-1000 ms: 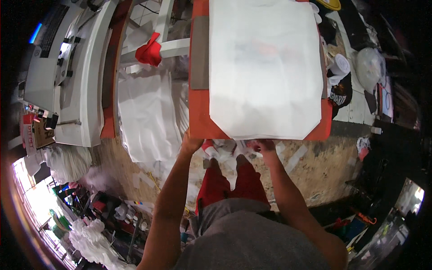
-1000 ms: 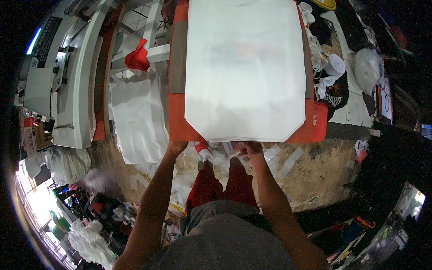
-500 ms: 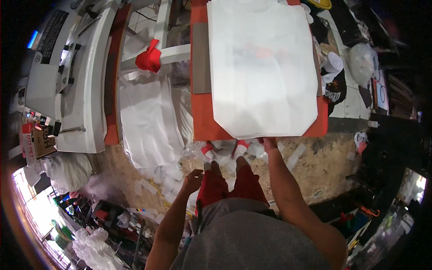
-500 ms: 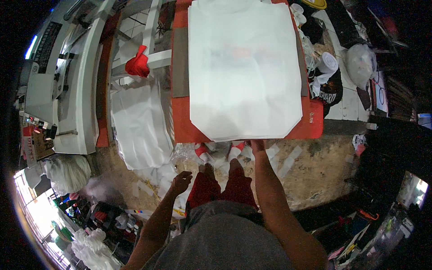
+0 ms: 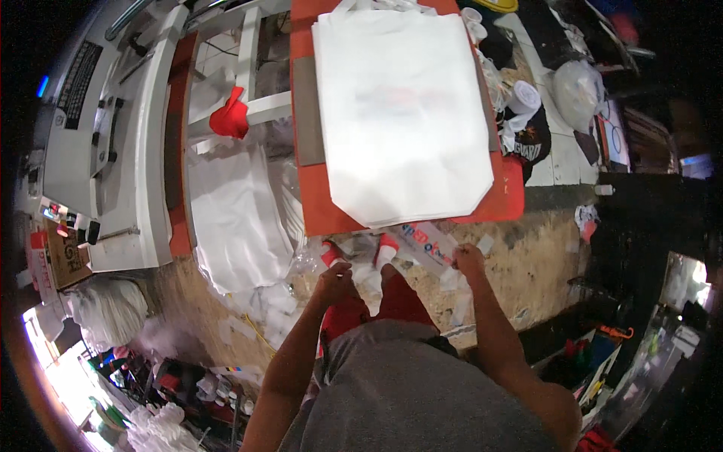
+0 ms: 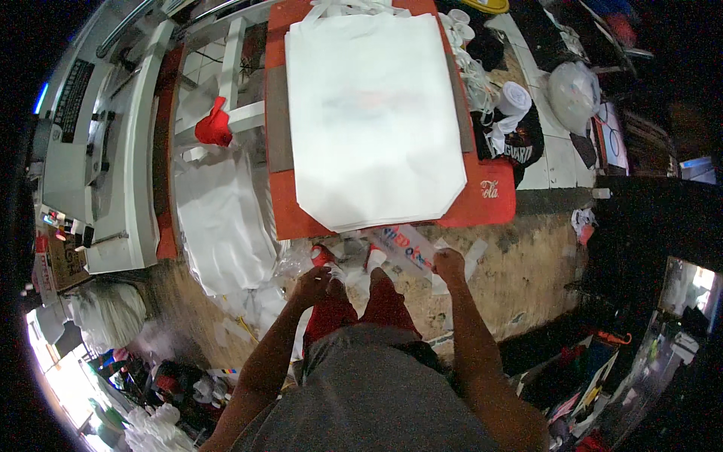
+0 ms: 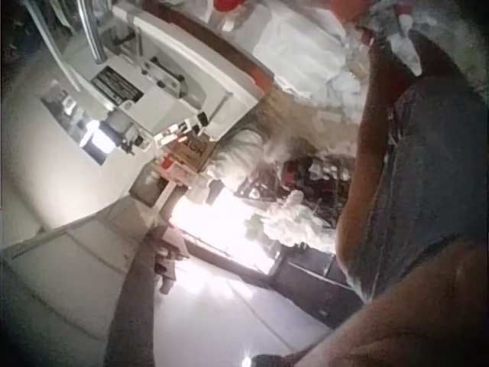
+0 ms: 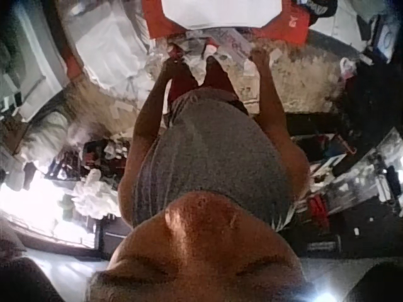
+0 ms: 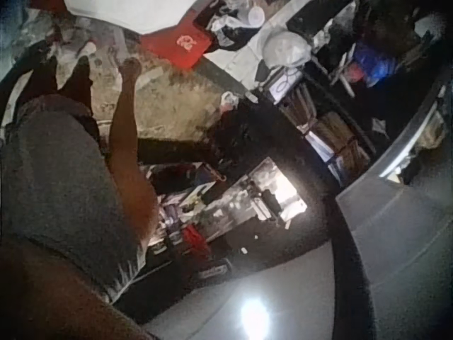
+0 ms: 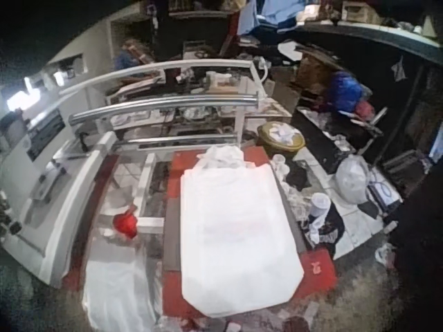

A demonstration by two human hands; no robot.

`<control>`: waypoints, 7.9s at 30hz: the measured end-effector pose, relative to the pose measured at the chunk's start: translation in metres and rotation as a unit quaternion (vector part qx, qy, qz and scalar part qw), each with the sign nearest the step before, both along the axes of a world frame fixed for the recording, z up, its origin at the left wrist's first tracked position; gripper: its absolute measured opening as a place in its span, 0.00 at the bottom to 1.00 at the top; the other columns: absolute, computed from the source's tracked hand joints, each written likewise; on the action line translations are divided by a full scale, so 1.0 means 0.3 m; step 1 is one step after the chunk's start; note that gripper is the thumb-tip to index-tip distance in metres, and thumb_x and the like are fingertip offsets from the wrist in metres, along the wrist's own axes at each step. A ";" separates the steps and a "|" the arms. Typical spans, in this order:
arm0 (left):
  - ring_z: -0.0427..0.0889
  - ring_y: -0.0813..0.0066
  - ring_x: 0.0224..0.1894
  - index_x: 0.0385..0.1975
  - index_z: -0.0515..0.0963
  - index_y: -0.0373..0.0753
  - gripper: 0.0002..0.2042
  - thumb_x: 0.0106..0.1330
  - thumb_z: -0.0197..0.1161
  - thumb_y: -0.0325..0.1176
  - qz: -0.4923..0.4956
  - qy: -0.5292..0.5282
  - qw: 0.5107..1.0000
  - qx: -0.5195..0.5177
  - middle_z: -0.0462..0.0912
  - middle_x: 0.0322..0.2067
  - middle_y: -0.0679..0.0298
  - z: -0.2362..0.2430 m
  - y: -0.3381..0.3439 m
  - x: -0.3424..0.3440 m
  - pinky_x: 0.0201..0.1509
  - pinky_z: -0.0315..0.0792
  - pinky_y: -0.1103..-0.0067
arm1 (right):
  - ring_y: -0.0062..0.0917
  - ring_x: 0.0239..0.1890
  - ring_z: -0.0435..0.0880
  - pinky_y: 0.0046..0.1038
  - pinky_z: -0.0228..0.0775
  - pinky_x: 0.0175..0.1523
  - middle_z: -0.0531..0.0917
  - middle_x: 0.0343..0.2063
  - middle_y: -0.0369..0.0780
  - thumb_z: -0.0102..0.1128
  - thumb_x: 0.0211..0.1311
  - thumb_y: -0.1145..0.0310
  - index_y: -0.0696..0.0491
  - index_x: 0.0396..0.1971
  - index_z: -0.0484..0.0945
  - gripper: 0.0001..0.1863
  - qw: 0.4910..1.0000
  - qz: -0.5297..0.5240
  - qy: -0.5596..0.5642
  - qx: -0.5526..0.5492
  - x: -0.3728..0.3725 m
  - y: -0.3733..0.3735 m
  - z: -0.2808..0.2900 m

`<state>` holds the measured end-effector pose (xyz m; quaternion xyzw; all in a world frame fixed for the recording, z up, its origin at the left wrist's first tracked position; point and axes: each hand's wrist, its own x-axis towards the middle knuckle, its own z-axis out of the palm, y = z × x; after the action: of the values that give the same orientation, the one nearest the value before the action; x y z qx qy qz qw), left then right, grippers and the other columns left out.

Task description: The person places a white tote bag onto a heat press, aligns a printed transfer sheet on it, and operates the machine to apply the design. The person repeats this process for multiple bags, taking each one from a stack, positioning it on the red press bed, and then moving the finished bags aside.

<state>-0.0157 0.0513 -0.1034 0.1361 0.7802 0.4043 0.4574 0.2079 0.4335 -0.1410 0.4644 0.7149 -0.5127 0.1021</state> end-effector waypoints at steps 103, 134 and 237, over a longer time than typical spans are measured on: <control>0.73 0.48 0.54 0.43 0.77 0.38 0.17 0.68 0.58 0.47 0.138 0.563 0.684 -0.443 0.77 0.46 0.55 1.206 -0.524 -0.924 0.54 0.68 0.52 | 0.50 0.67 0.64 0.46 0.57 0.71 0.71 0.63 0.50 0.56 0.66 0.60 0.61 0.57 0.75 0.25 0.783 0.241 0.281 0.499 -0.980 0.182 0.771; 0.76 0.49 0.57 0.50 0.77 0.35 0.16 0.60 0.59 0.23 0.035 0.577 0.804 0.138 0.79 0.51 0.51 1.181 0.439 -0.285 0.62 0.69 0.61 | 0.40 0.54 0.72 0.44 0.57 0.60 0.77 0.45 0.43 0.60 0.59 0.70 0.54 0.45 0.77 0.14 0.722 0.311 0.483 0.384 -0.875 -0.200 1.236; 0.82 0.64 0.49 0.57 0.72 0.35 0.28 0.72 0.56 0.55 0.351 -0.169 0.921 0.022 0.81 0.50 0.54 0.224 -1.572 0.018 0.53 0.76 0.67 | 0.30 0.53 0.80 0.35 0.73 0.57 0.80 0.53 0.43 0.58 0.71 0.64 0.57 0.62 0.70 0.24 0.856 -0.124 0.383 -0.323 -0.940 -1.402 0.734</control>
<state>-0.0103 -0.4203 -0.0362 -0.2072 0.6799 0.5729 0.4082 -0.0741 0.0128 0.0792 0.2570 0.4282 -0.8605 -0.1005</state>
